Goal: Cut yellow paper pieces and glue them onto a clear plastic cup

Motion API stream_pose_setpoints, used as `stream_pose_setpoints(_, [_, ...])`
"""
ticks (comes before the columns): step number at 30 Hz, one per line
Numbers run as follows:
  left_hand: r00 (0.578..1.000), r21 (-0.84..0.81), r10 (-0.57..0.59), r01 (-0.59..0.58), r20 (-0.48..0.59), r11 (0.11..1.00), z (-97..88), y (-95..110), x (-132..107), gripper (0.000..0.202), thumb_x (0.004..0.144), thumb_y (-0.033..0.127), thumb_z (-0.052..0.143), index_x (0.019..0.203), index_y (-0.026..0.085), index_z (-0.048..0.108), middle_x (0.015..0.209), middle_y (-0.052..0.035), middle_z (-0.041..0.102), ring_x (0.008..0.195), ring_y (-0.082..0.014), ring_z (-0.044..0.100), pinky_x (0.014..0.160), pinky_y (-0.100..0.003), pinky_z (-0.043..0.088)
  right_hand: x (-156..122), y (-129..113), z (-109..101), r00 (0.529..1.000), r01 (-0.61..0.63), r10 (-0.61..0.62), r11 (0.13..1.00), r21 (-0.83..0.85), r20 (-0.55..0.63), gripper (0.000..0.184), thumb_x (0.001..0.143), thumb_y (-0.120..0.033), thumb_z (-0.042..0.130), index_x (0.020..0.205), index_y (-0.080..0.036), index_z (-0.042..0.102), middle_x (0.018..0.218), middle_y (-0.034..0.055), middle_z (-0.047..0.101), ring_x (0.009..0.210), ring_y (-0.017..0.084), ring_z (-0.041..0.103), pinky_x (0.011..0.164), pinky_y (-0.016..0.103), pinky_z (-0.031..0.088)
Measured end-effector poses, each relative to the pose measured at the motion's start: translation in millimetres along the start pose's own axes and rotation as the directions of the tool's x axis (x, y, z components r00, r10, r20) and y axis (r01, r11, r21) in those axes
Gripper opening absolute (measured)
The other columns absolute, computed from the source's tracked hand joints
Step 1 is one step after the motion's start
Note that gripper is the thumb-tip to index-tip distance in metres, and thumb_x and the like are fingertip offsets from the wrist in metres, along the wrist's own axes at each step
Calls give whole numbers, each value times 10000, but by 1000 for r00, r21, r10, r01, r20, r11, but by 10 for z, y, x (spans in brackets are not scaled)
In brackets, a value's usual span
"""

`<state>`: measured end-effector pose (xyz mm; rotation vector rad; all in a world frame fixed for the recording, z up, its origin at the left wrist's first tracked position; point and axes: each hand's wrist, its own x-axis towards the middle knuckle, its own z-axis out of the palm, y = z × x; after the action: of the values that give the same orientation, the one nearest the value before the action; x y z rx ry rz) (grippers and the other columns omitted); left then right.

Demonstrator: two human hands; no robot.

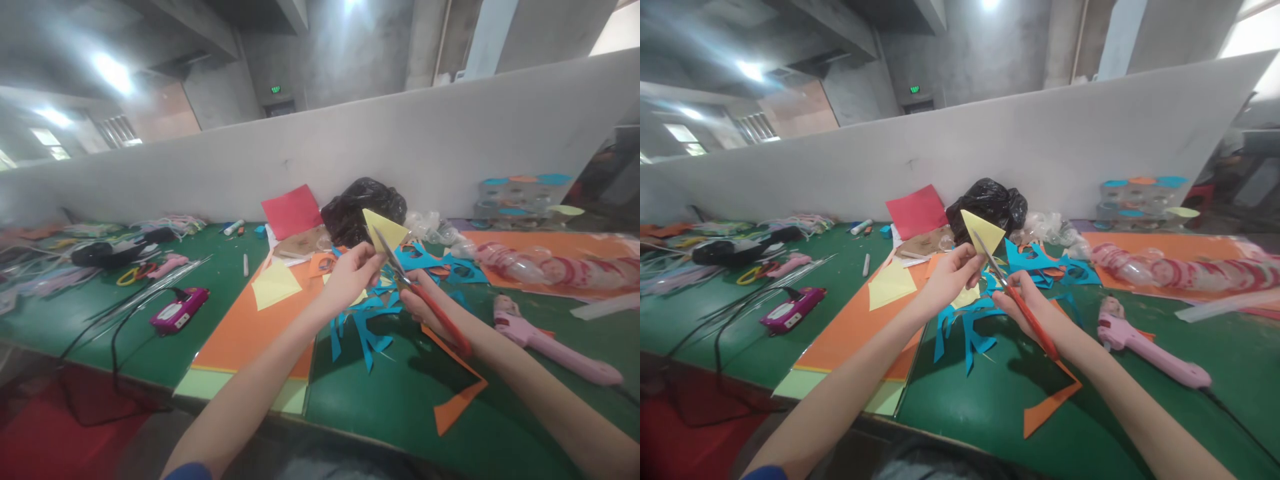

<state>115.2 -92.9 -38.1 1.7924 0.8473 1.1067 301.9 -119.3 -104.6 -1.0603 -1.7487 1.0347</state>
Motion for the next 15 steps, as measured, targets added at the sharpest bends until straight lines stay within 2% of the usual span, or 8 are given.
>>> stream_pose_setpoints(3, [1000, 55, -7, 6, 27, 998, -61, 68, -5, 271, 931, 437, 523, 817, 192, 501, 541, 85, 434, 515, -72, 390, 553, -215, 330, -6, -16, -5, 1000, -13, 12, 999, 32, 23, 571, 858, -753, 521, 1011, -232, 344, 650, -71, 393, 517, 97, 331, 481, 228, 295])
stream_pose_setpoints(9, [995, 175, -39, 23, 88, 984, -172, 239, -34, 263, 917, 405, 550, 779, 184, 510, 574, 71, 449, 532, -75, 398, 553, -223, 328, -40, -188, -5, 999, -42, 42, 998, -50, 12, 608, 818, -801, 514, 954, -234, 341, 651, -61, 390, 567, 115, 390, 516, 247, 342])
stream_pose_setpoints(13, [997, 207, -26, 10, 75, 978, -165, 214, -35, 284, 927, 404, 529, 748, 189, 478, 580, 65, 459, 547, -81, 413, 561, -227, 334, -41, -188, 12, 992, -120, 121, 992, -27, 36, 646, 797, -842, 492, 949, -239, 318, 624, -78, 372, 519, 103, 365, 479, 240, 322])
stream_pose_setpoints(15, [997, 204, -31, 17, 68, 979, -154, 179, -28, 286, 924, 420, 528, 758, 191, 480, 579, 65, 461, 546, -82, 418, 561, -227, 338, -35, -150, 30, 992, -125, 126, 991, -44, 11, 631, 820, -845, 449, 948, -242, 315, 604, -83, 367, 490, 105, 371, 453, 236, 312])
